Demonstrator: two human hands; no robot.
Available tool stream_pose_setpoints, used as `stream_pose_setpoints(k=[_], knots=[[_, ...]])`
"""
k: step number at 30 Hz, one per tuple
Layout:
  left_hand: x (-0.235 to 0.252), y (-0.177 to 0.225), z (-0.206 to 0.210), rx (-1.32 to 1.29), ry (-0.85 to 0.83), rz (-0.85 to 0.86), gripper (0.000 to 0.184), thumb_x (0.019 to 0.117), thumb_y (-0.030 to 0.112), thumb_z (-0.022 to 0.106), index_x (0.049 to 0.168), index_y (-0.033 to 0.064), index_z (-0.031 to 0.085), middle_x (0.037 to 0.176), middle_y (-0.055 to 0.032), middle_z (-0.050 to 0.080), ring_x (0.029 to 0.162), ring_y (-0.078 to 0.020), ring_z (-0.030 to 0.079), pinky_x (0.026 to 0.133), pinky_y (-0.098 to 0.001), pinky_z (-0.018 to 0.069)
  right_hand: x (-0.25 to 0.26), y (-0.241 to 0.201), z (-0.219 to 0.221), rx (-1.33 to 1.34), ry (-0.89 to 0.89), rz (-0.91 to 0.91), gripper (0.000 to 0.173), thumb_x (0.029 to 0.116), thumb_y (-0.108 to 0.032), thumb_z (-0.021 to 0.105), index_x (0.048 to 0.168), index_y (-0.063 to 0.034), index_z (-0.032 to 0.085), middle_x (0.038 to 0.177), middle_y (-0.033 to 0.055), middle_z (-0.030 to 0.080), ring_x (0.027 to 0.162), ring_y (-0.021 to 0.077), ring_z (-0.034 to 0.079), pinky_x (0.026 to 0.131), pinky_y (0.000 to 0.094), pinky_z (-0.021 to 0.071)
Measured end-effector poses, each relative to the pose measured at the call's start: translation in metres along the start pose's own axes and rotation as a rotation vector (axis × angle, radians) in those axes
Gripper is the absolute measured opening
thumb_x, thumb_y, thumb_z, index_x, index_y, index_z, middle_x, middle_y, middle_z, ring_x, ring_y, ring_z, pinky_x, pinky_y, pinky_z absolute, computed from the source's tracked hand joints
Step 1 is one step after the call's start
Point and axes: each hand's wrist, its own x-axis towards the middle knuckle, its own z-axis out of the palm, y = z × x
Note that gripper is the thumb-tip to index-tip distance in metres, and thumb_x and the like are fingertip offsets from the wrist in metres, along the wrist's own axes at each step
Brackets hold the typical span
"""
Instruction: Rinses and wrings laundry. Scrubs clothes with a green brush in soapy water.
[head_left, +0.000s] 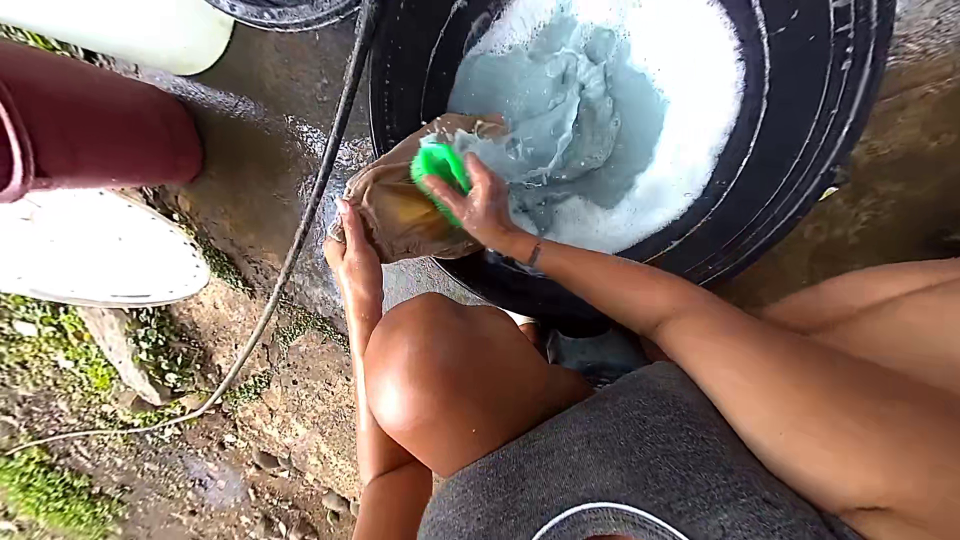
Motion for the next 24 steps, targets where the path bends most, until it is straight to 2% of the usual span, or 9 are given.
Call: stream_pose_setpoints(k=[2,4,6,8,11,15,17,19,24], knots=[[-0.010,-0.002,-0.007,-0.067,0.049,0.130,0.038,0.1048,0.045,0.047,0.109,0.0093,0.061,0.089,0.0104,0.066,0.082,0.0041,0.064,0.078,-0.0220,0.0564,-0.023,-0.070,0.018,0.293,-0.133,-0.197,0.047,0.0862,-0.041,0.081,0.095,0.0032,0.066,0.074,0.0109,0.067,0.068,0.0198,0.067,0.064,0.0416,0.0568],[-0.022,0.002,-0.009,-0.278,0.053,0.122,0.035,0.1060,0.037,0.050,0.122,0.0063,0.054,0.100,0.0084,0.067,0.093,0.0015,0.065,0.087,-0.0230,0.0555,-0.023,-0.083,0.032,0.331,-0.211,-0.326,0.046,0.0836,-0.036,0.082,0.098,0.0056,0.069,0.075,0.0135,0.069,0.067,0.0225,0.069,0.061,0.0429,0.0556],[-0.029,0.018,-0.008,-0.260,0.182,-0.043,0.022,0.1088,0.024,0.043,0.115,0.0093,0.058,0.091,0.0089,0.067,0.085,0.0003,0.065,0.081,-0.0240,0.0570,-0.001,-0.030,0.040,0.092,-0.274,-0.236,0.048,0.0866,-0.031,0.080,0.113,0.0078,0.068,0.085,0.0198,0.073,0.077,0.0322,0.073,0.071,0.0522,0.0575],[-0.028,0.033,-0.002,-0.234,0.281,-0.093,0.027,0.1102,0.025,0.041,0.101,0.0139,0.063,0.083,0.0090,0.070,0.080,-0.0020,0.069,0.078,-0.0258,0.0597,0.035,0.053,0.040,-0.212,-0.245,-0.018,0.057,0.0954,-0.049,0.067,0.115,0.0045,0.067,0.089,0.0204,0.073,0.083,0.0362,0.073,0.076,0.0580,0.0566],[-0.022,0.033,-0.002,-0.277,0.280,-0.025,0.032,0.1114,0.027,0.037,0.103,0.0111,0.064,0.090,0.0028,0.072,0.089,-0.0094,0.071,0.086,-0.0336,0.0597,0.059,0.107,0.018,-0.395,-0.202,0.304,0.072,0.0970,-0.065,0.054,0.120,0.0026,0.065,0.103,0.0212,0.073,0.100,0.0378,0.071,0.089,0.0602,0.0537],[-0.008,0.018,-0.007,-0.272,0.236,0.020,0.032,0.1117,0.027,0.037,0.103,0.0136,0.064,0.090,0.0053,0.072,0.087,-0.0065,0.070,0.084,-0.0306,0.0595,0.015,-0.020,0.022,0.140,-0.161,-0.035,0.050,0.0921,-0.044,0.074,0.105,0.0036,0.067,0.081,0.0127,0.070,0.075,0.0223,0.070,0.070,0.0458,0.0594],[-0.020,0.018,-0.010,-0.293,0.196,0.001,0.025,0.1095,0.021,0.035,0.117,0.0113,0.056,0.097,0.0062,0.068,0.091,-0.0036,0.067,0.086,-0.0274,0.0579,-0.021,-0.070,0.038,0.362,-0.217,-0.240,0.046,0.0879,-0.037,0.080,0.097,0.0061,0.067,0.074,0.0113,0.068,0.067,0.0189,0.068,0.061,0.0413,0.0568],[-0.017,0.032,-0.008,-0.308,0.178,0.027,0.030,0.1119,0.026,0.034,0.118,0.0110,0.059,0.100,0.0053,0.071,0.094,-0.0055,0.069,0.088,-0.0306,0.0587,-0.013,-0.037,0.043,0.186,-0.254,-0.239,0.049,0.0916,-0.041,0.075,0.099,0.0062,0.069,0.075,0.0142,0.068,0.068,0.0235,0.068,0.063,0.0446,0.0566],[-0.012,0.075,0.005,-0.281,-0.045,0.158,0.036,0.1130,0.033,0.030,0.107,0.0213,0.063,0.094,0.0133,0.070,0.089,0.0005,0.069,0.083,-0.0228,0.0587,0.075,0.131,-0.037,-0.657,-0.397,0.196,0.075,0.0990,-0.067,0.048,0.126,0.0013,0.063,0.112,0.0263,0.071,0.107,0.0454,0.069,0.090,0.0670,0.0522]])
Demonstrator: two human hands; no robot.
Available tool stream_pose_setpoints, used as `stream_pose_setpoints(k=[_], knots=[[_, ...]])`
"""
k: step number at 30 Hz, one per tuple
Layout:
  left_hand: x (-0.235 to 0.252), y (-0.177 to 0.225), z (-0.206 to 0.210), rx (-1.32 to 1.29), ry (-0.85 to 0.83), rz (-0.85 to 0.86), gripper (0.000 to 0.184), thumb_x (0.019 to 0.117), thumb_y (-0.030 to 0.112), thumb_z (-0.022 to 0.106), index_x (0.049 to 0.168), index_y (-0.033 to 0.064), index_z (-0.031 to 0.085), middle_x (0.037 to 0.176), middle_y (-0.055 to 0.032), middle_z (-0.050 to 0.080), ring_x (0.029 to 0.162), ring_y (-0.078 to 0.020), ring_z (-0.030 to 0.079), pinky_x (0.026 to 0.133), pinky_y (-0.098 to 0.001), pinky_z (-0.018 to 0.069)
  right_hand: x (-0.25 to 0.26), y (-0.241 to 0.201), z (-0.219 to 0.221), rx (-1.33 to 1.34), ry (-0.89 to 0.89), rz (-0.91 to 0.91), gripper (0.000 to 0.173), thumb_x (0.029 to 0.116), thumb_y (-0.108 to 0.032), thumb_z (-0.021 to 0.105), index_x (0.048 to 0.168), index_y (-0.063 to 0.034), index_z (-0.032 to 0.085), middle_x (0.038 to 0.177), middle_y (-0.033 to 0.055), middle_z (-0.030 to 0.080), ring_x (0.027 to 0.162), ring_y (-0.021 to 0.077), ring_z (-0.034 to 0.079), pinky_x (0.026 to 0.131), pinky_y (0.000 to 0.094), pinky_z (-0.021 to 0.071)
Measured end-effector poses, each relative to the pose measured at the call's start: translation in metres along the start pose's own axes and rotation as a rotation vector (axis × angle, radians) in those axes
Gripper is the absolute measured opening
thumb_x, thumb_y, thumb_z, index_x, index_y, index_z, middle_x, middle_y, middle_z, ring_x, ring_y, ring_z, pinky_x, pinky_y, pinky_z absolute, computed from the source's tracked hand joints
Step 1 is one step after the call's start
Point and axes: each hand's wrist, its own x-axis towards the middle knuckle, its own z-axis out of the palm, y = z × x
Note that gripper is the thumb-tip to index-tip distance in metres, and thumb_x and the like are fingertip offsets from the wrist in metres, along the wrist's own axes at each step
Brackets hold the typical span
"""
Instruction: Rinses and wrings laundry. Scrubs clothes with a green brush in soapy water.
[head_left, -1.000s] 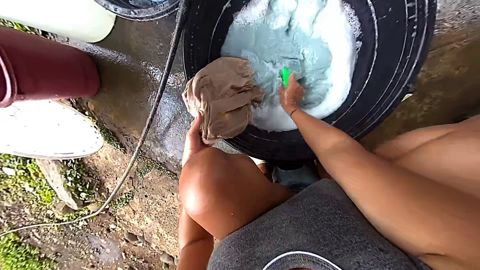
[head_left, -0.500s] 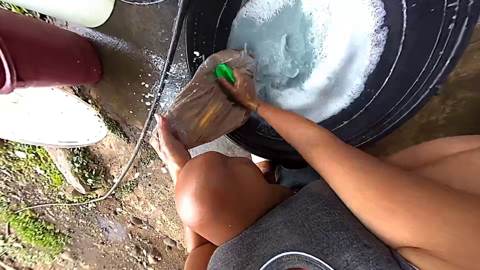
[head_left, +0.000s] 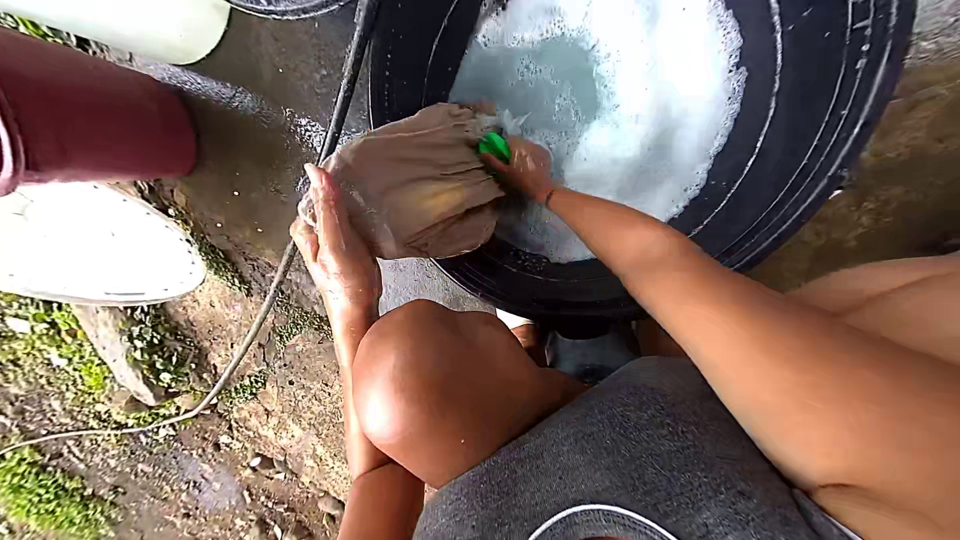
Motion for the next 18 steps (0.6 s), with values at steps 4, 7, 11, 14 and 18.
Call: stream_pose_setpoints(k=[4,7,11,14,18], knots=[[0.030,-0.003,0.000,-0.418,-0.218,0.090,0.049,0.1089,0.046,0.024,0.137,0.0112,0.045,0.128,-0.0035,0.061,0.122,-0.0177,0.059,0.108,-0.0449,0.0485,0.002,0.059,-0.071,0.085,0.243,0.172,0.062,0.0991,-0.041,0.063,0.136,0.0084,0.056,0.127,0.0328,0.064,0.123,0.0487,0.061,0.107,0.0637,0.0444],[0.033,-0.059,0.015,-0.437,-0.299,-0.112,0.062,0.1054,0.057,0.027,0.148,0.0125,0.035,0.139,-0.0040,0.056,0.129,-0.0179,0.054,0.111,-0.0459,0.0453,-0.024,0.086,-0.090,0.161,0.460,0.392,0.064,0.0985,-0.040,0.063,0.141,0.0058,0.052,0.123,0.0306,0.066,0.118,0.0461,0.064,0.103,0.0630,0.0474],[0.025,-0.123,0.031,-0.113,-0.162,-0.276,0.028,0.1089,0.029,0.047,0.114,0.0077,0.065,0.100,0.0011,0.073,0.095,-0.0089,0.069,0.090,-0.0340,0.0577,-0.050,0.059,-0.051,0.158,0.287,0.406,0.049,0.1000,-0.024,0.058,0.138,0.0074,0.053,0.124,0.0329,0.065,0.119,0.0503,0.063,0.100,0.0675,0.0469],[0.020,-0.126,0.017,-0.161,0.000,-0.203,0.035,0.1115,0.028,0.041,0.128,0.0047,0.060,0.112,-0.0028,0.071,0.105,-0.0130,0.068,0.097,-0.0383,0.0565,-0.059,-0.020,-0.036,0.334,0.251,0.206,0.059,0.0974,-0.051,0.062,0.122,0.0026,0.067,0.111,0.0233,0.071,0.106,0.0383,0.069,0.093,0.0593,0.0532],[0.011,-0.101,0.009,-0.252,0.167,-0.177,0.028,0.1117,0.023,0.033,0.118,0.0091,0.058,0.098,-0.0003,0.071,0.092,-0.0106,0.070,0.085,-0.0340,0.0596,-0.115,-0.154,-0.029,0.760,0.359,-0.384,0.046,0.0872,-0.041,0.079,0.095,0.0027,0.067,0.072,0.0109,0.066,0.065,0.0214,0.067,0.061,0.0434,0.0559]])
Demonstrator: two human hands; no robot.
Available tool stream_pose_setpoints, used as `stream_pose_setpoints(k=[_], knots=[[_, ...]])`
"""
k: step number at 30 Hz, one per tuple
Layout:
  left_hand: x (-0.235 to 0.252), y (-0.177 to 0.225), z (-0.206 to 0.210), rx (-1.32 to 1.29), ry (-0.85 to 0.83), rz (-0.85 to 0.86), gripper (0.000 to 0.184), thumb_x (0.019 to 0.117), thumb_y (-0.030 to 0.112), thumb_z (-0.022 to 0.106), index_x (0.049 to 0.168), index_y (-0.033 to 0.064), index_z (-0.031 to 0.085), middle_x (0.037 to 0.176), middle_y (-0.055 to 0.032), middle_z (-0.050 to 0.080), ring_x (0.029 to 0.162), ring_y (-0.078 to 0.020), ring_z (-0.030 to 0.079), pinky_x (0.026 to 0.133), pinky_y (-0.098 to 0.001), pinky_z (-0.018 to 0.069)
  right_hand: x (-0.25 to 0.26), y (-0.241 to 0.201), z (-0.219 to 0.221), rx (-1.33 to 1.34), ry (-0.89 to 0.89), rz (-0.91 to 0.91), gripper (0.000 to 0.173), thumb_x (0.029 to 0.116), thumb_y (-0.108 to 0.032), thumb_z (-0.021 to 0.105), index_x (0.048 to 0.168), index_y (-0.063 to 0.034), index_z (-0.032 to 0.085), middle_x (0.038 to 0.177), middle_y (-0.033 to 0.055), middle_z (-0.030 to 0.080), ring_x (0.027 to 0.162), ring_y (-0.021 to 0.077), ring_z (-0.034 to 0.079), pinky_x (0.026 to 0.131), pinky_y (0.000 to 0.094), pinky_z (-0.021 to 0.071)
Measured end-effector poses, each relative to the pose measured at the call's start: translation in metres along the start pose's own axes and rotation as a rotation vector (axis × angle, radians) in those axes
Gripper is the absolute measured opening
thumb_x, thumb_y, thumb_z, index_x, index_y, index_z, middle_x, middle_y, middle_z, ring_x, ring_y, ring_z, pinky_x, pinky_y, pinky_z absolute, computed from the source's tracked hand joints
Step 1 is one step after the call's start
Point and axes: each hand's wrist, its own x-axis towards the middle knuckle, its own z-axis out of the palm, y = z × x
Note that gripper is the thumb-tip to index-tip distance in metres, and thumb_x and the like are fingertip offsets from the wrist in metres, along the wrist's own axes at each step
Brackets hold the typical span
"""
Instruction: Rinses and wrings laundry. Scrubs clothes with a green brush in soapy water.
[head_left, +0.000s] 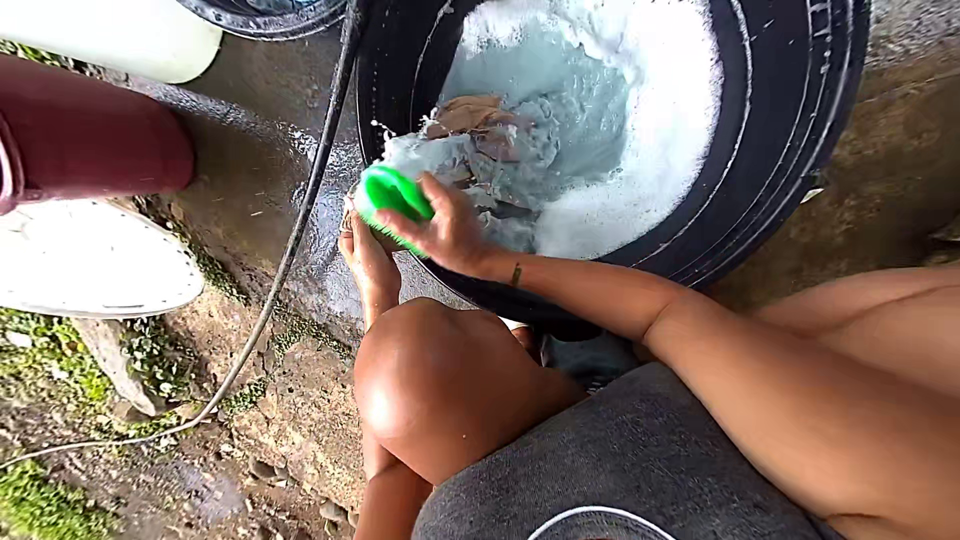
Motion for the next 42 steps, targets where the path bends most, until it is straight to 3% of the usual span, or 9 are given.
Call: stream_pose_setpoints(k=[3,8,17,21,25,28,31,37,42], knots=[[-0.016,0.030,0.005,-0.073,0.110,-0.101,0.027,0.1107,0.024,0.028,0.118,0.0136,0.051,0.095,0.0010,0.065,0.087,-0.0090,0.065,0.078,-0.0315,0.0578,0.003,0.005,0.027,0.018,-0.090,-0.228,0.047,0.0847,-0.038,0.081,0.096,0.0068,0.070,0.070,0.0134,0.068,0.062,0.0235,0.068,0.058,0.0433,0.0545],[-0.014,0.047,0.000,-0.057,0.095,-0.071,0.033,0.1113,0.029,0.037,0.124,0.0077,0.059,0.113,-0.0060,0.069,0.109,-0.0186,0.067,0.098,-0.0457,0.0554,0.038,0.154,-0.019,-0.488,-0.248,0.400,0.071,0.1014,-0.057,0.054,0.137,0.0049,0.058,0.125,0.0266,0.067,0.117,0.0413,0.066,0.102,0.0610,0.0496],[-0.013,0.062,0.010,0.085,-0.009,0.056,0.027,0.1109,0.022,0.038,0.111,0.0119,0.063,0.099,0.0032,0.071,0.097,-0.0093,0.069,0.091,-0.0340,0.0578,0.016,0.033,0.026,0.008,-0.120,0.004,0.050,0.0944,-0.042,0.071,0.104,0.0064,0.067,0.079,0.0155,0.069,0.072,0.0247,0.069,0.067,0.0455,0.0575],[-0.019,0.104,0.028,0.133,-0.300,0.094,0.029,0.1112,0.029,0.038,0.106,0.0221,0.066,0.096,0.0122,0.070,0.093,-0.0017,0.068,0.087,-0.0249,0.0577,0.052,0.165,-0.059,-0.672,-0.271,0.385,0.072,0.1003,-0.064,0.049,0.128,0.0003,0.064,0.112,0.0240,0.072,0.106,0.0426,0.070,0.091,0.0657,0.0529],[0.009,0.130,0.031,-0.146,-0.577,0.241,0.039,0.1083,0.038,0.036,0.129,0.0112,0.055,0.123,-0.0022,0.066,0.119,-0.0178,0.062,0.107,-0.0467,0.0489,0.082,0.169,-0.158,-0.847,-0.090,0.463,0.073,0.1001,-0.062,0.050,0.130,0.0039,0.061,0.117,0.0286,0.070,0.113,0.0475,0.067,0.097,0.0676,0.0489],[0.030,0.091,0.053,-0.151,-0.512,0.266,0.058,0.1032,0.041,0.050,0.144,0.0046,0.031,0.133,-0.0051,0.057,0.126,-0.0174,0.057,0.111,-0.0459,0.0474,0.087,0.158,-0.210,-0.799,0.210,0.523,0.073,0.0988,-0.059,0.055,0.135,0.0035,0.059,0.123,0.0281,0.068,0.119,0.0451,0.064,0.103,0.0655,0.0457],[0.050,0.018,0.085,0.069,-0.497,0.105,0.034,0.1020,0.021,0.062,0.126,-0.0021,0.054,0.110,-0.0078,0.071,0.105,-0.0171,0.069,0.098,-0.0410,0.0561,0.053,0.162,-0.228,-0.765,0.418,0.643,0.068,0.1003,-0.056,0.055,0.142,-0.0013,0.054,0.125,0.0250,0.068,0.119,0.0413,0.065,0.103,0.0622,0.0469],[0.052,-0.016,0.043,0.712,-0.374,0.222,0.051,0.1104,0.039,0.040,0.130,-0.0024,0.063,0.133,-0.0172,0.064,0.130,-0.0172,0.057,0.115,-0.0384,0.0408,0.001,0.160,-0.122,-0.549,0.125,0.647,0.057,0.1014,-0.022,0.059,0.147,0.0095,0.047,0.146,0.0330,0.052,0.140,0.0451,0.047,0.118,0.0592,0.0332],[0.020,0.002,-0.004,0.514,-0.133,0.177,0.039,0.1094,0.033,0.044,0.118,0.0013,0.064,0.103,-0.0013,0.071,0.098,-0.0045,0.068,0.094,-0.0308,0.0566,0.002,0.022,-0.008,-0.084,0.043,0.070,0.046,0.0914,-0.039,0.076,0.106,0.0044,0.066,0.082,0.0133,0.070,0.075,0.0230,0.070,0.069,0.0446,0.0587]])
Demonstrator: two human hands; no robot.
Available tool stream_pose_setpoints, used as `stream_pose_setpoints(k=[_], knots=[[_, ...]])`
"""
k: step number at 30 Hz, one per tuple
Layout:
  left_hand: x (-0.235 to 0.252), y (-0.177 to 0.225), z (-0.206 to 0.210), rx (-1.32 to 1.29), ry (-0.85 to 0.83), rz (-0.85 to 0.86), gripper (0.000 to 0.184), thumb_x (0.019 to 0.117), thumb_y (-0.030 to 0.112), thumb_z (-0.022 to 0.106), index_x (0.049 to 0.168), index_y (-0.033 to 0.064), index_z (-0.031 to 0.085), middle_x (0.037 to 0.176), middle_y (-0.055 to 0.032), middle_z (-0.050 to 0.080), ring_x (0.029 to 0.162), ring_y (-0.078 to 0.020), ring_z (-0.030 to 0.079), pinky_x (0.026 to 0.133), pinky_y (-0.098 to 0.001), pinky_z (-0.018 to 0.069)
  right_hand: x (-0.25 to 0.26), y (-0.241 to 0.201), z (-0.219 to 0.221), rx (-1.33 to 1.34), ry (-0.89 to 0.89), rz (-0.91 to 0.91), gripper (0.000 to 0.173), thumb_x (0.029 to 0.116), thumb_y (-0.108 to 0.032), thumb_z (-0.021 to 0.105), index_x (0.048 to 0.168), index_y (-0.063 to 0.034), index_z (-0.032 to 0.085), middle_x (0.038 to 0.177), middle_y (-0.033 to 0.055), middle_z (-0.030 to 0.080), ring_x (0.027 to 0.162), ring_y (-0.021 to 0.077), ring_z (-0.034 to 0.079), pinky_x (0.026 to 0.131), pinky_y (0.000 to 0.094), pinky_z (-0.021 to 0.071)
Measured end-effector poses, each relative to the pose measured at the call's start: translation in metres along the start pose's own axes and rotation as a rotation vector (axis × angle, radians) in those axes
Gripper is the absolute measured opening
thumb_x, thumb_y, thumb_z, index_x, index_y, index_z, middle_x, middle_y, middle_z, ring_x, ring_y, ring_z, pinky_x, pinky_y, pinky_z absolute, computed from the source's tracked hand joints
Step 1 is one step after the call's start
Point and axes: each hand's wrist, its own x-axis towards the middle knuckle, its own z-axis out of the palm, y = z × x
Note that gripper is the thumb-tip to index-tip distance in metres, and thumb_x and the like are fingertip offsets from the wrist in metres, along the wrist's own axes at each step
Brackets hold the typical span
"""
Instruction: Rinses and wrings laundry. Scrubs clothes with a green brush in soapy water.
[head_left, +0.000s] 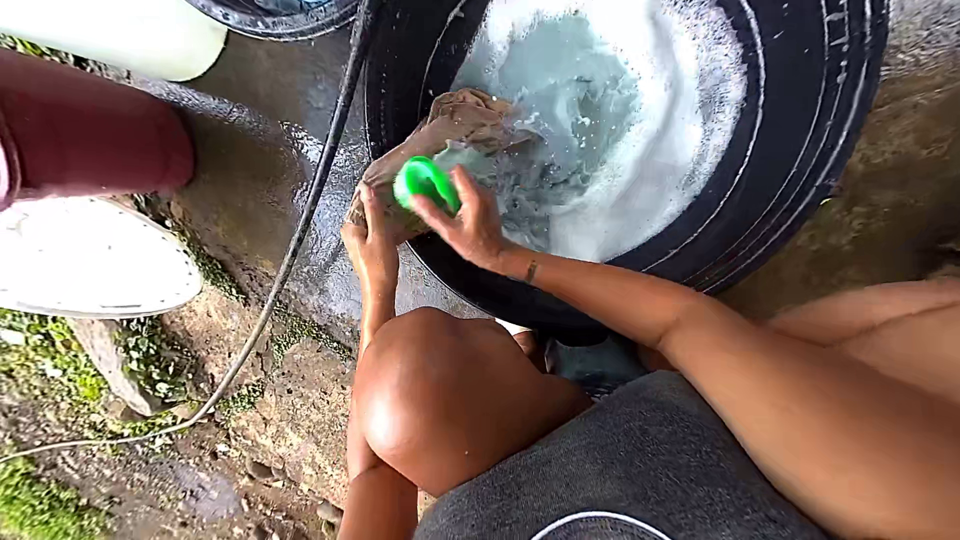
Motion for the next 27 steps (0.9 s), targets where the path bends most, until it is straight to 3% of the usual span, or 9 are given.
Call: stream_pose_setpoints(k=[2,4,7,9,13,16,18,23,27], knots=[[-0.022,0.011,-0.002,-0.241,0.063,-0.098,0.026,0.1028,0.014,0.042,0.122,0.0017,0.054,0.102,0.0026,0.065,0.096,-0.0018,0.063,0.090,-0.0264,0.0542,-0.007,-0.035,0.025,0.186,-0.077,-0.209,0.045,0.0861,-0.036,0.080,0.100,0.0052,0.067,0.078,0.0116,0.070,0.070,0.0200,0.070,0.063,0.0411,0.0583],[-0.028,0.031,-0.005,-0.335,0.188,-0.247,0.023,0.1078,0.018,0.036,0.113,0.0105,0.057,0.091,0.0056,0.069,0.082,-0.0032,0.067,0.074,-0.0262,0.0583,0.006,-0.011,0.035,0.071,-0.110,-0.239,0.045,0.0831,-0.030,0.082,0.105,0.0072,0.069,0.078,0.0159,0.072,0.069,0.0267,0.071,0.061,0.0463,0.0568],[-0.032,0.051,-0.020,-0.423,0.166,-0.270,0.036,0.1123,0.032,0.032,0.124,0.0111,0.059,0.108,0.0001,0.071,0.100,-0.0127,0.070,0.091,-0.0386,0.0593,0.043,0.088,0.016,-0.368,-0.259,0.206,0.061,0.0996,-0.050,0.061,0.130,0.0027,0.061,0.108,0.0241,0.072,0.099,0.0404,0.072,0.086,0.0610,0.0558],[-0.031,0.047,-0.022,-0.435,0.199,-0.259,0.039,0.1121,0.035,0.032,0.123,0.0103,0.060,0.109,-0.0024,0.071,0.102,-0.0151,0.070,0.092,-0.0413,0.0589,0.051,0.134,0.005,-0.433,-0.218,0.395,0.073,0.1008,-0.060,0.052,0.136,0.0035,0.059,0.122,0.0261,0.069,0.114,0.0426,0.067,0.100,0.0630,0.0504],[-0.021,0.026,-0.024,-0.423,0.251,-0.211,0.038,0.1128,0.031,0.031,0.123,0.0079,0.059,0.107,-0.0038,0.071,0.101,-0.0155,0.069,0.093,-0.0409,0.0582,0.025,0.055,0.021,-0.070,0.026,0.168,0.053,0.0952,-0.046,0.069,0.105,0.0063,0.065,0.083,0.0169,0.068,0.076,0.0278,0.069,0.072,0.0475,0.0570],[-0.025,0.026,-0.024,-0.407,0.247,-0.153,0.030,0.1098,0.021,0.031,0.121,0.0084,0.056,0.105,-0.0009,0.069,0.099,-0.0120,0.068,0.091,-0.0362,0.0574,-0.011,-0.036,0.044,0.337,-0.071,-0.146,0.041,0.0895,-0.031,0.078,0.097,0.0066,0.064,0.074,0.0121,0.067,0.066,0.0182,0.067,0.060,0.0370,0.0566],[-0.027,0.046,-0.022,-0.371,0.260,-0.171,0.031,0.1118,0.026,0.035,0.116,0.0103,0.061,0.100,0.0017,0.071,0.094,-0.0101,0.070,0.088,-0.0345,0.0595,-0.008,-0.012,0.048,0.184,-0.152,-0.130,0.047,0.0913,-0.038,0.075,0.100,0.0073,0.067,0.075,0.0145,0.068,0.067,0.0228,0.068,0.061,0.0417,0.0559],[-0.031,0.058,-0.033,-0.437,0.187,-0.161,0.037,0.1121,0.031,0.032,0.122,0.0098,0.060,0.112,-0.0021,0.070,0.106,-0.0151,0.068,0.097,-0.0422,0.0568,0.037,0.143,-0.002,-0.459,-0.165,0.422,0.070,0.0989,-0.060,0.055,0.125,0.0036,0.065,0.109,0.0257,0.072,0.104,0.0429,0.070,0.092,0.0635,0.0537],[-0.020,0.044,-0.035,-0.414,0.219,-0.124,0.035,0.1125,0.029,0.032,0.121,0.0083,0.060,0.109,-0.0026,0.071,0.105,-0.0150,0.069,0.096,-0.0410,0.0567,0.017,0.052,0.004,-0.057,0.033,0.234,0.051,0.0962,-0.044,0.069,0.105,0.0066,0.066,0.084,0.0173,0.069,0.077,0.0270,0.069,0.073,0.0465,0.0573]])
